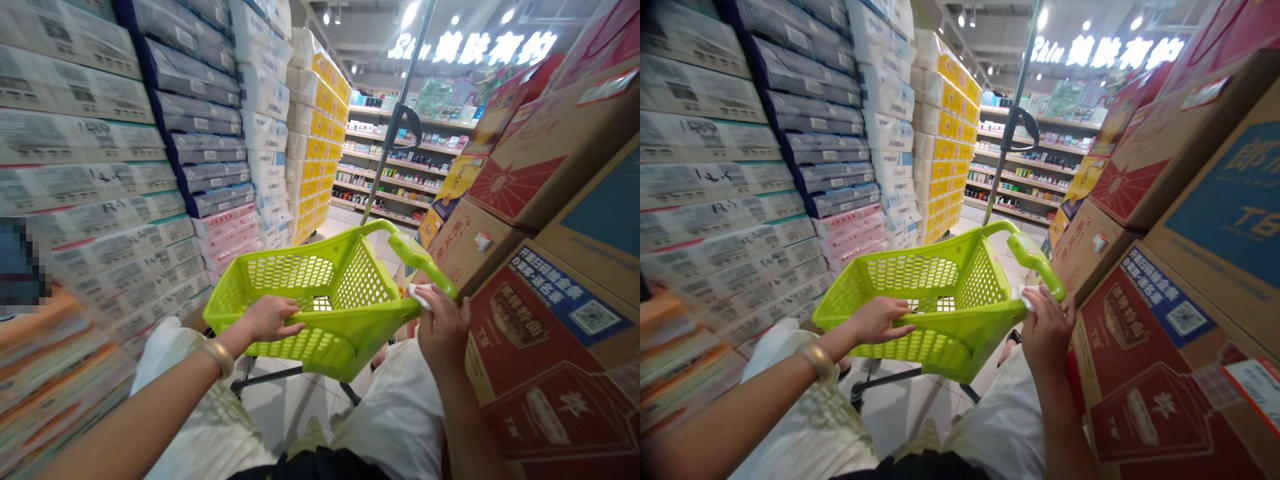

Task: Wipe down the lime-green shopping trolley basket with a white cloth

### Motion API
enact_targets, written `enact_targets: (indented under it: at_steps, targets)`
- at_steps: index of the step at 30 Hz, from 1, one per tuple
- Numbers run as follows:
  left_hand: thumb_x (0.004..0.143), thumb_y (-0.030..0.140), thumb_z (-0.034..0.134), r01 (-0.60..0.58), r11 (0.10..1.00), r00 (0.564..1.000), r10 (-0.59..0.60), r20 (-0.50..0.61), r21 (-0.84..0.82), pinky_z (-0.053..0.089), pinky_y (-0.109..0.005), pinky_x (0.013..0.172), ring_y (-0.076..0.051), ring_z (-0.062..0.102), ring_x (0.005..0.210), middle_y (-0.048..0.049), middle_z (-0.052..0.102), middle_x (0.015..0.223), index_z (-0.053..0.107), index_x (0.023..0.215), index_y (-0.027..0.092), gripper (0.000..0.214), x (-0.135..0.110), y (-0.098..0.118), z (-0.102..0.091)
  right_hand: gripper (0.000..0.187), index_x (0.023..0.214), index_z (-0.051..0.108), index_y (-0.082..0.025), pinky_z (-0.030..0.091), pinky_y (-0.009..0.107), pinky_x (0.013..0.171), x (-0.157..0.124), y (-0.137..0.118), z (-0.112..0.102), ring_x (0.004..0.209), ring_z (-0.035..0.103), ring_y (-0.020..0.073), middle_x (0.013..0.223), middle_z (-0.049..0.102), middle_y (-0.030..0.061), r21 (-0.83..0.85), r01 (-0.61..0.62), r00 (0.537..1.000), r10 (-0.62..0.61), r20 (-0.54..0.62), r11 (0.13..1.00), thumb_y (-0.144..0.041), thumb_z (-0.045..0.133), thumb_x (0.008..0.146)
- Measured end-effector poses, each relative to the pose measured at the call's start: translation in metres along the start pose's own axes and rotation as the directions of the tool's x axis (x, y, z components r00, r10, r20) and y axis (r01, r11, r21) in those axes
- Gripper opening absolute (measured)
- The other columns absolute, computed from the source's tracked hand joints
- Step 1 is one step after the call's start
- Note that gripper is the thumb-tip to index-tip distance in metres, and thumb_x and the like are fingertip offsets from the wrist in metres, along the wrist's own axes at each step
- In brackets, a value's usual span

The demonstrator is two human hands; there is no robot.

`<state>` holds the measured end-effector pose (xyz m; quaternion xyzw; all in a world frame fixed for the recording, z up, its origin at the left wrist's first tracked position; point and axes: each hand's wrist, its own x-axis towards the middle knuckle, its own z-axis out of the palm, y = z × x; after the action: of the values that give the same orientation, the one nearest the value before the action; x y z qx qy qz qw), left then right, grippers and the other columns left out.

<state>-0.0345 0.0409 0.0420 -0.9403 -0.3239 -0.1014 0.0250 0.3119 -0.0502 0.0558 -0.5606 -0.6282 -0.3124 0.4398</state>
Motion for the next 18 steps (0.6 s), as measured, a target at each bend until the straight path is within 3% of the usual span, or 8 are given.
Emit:
enact_targets:
  at_steps: [3, 6, 9, 13, 18]
  targets:
    - [0.09, 0.048, 0.044, -0.005, 1.0, 1.0, 0.005, 0.007, 0.022, 0.041, -0.029, 0.059, -0.019, 0.063, 0.068, -0.0057, 0.067, 0.078, 0.065, 0.079, 0.019, 0.038, 0.002, -0.008, -0.001, 0.026, 0.098, 0.069, -0.022, 0.02, 0.054, 0.113, 0.007, 0.01, 0.0, 0.109, 0.065, 0.0256, 0.102, 0.075, 0.0069, -0.024, -0.079, 0.997, 0.078, -0.024, 0.997, -0.024, 0.043, 0.094]
    - [0.089, 0.048, 0.045, -0.002, 0.999, 1.0, 0.001, 0.02, 0.048, 0.045, -0.034, 0.072, -0.023, 0.065, 0.079, -0.0074, 0.07, 0.085, 0.068, 0.102, 0.02, 0.038, 0.006, -0.014, -0.003, 0.025, 0.095, 0.068, -0.021, 0.025, 0.05, 0.11, 0.01, 0.0, 0.002, 0.109, 0.063, 0.0255, 0.1, 0.073, 0.0074, 0.0, -0.112, 0.993, 0.112, -0.025, 0.994, -0.025, 0.043, 0.094]
    - [0.085, 0.051, 0.052, 0.051, 0.994, 0.999, -0.051, -0.002, 0.098, 0.04, -0.046, 0.095, -0.028, 0.064, 0.093, -0.0091, 0.071, 0.095, 0.055, 0.131, 0.021, 0.055, 0.009, -0.01, -0.007, 0.024, 0.091, 0.067, -0.02, 0.033, 0.044, 0.104, 0.011, -0.014, 0.004, 0.103, 0.062, 0.024, 0.096, 0.071, 0.0077, 0.022, -0.116, 0.993, 0.117, -0.023, 0.993, -0.024, 0.044, 0.094]
    - [0.085, 0.051, 0.053, 0.115, 0.992, 0.99, -0.111, -0.09, 0.041, 0.027, -0.053, 0.109, -0.03, 0.06, 0.107, -0.0117, 0.068, 0.112, 0.04, 0.144, 0.02, 0.068, 0.016, 0.021, -0.01, 0.023, 0.089, 0.067, -0.02, 0.032, 0.042, 0.102, 0.012, -0.025, 0.004, 0.1, 0.062, 0.0236, 0.093, 0.071, 0.007, 0.011, -0.126, 0.992, 0.126, -0.018, 0.992, -0.022, 0.045, 0.094]
    - [0.082, 0.043, 0.058, -0.011, 0.982, 0.986, -0.021, -0.165, -0.191, 0.025, -0.052, 0.114, -0.029, 0.053, 0.12, -0.0139, 0.06, 0.129, 0.032, 0.147, 0.019, 0.074, 0.041, 0.082, -0.008, 0.024, 0.092, 0.068, -0.019, 0.028, 0.044, 0.104, 0.008, -0.04, 0.006, 0.102, 0.062, 0.0247, 0.096, 0.072, 0.0079, 0.039, -0.117, 0.993, 0.116, 0.027, 0.992, -0.021, 0.044, 0.095]
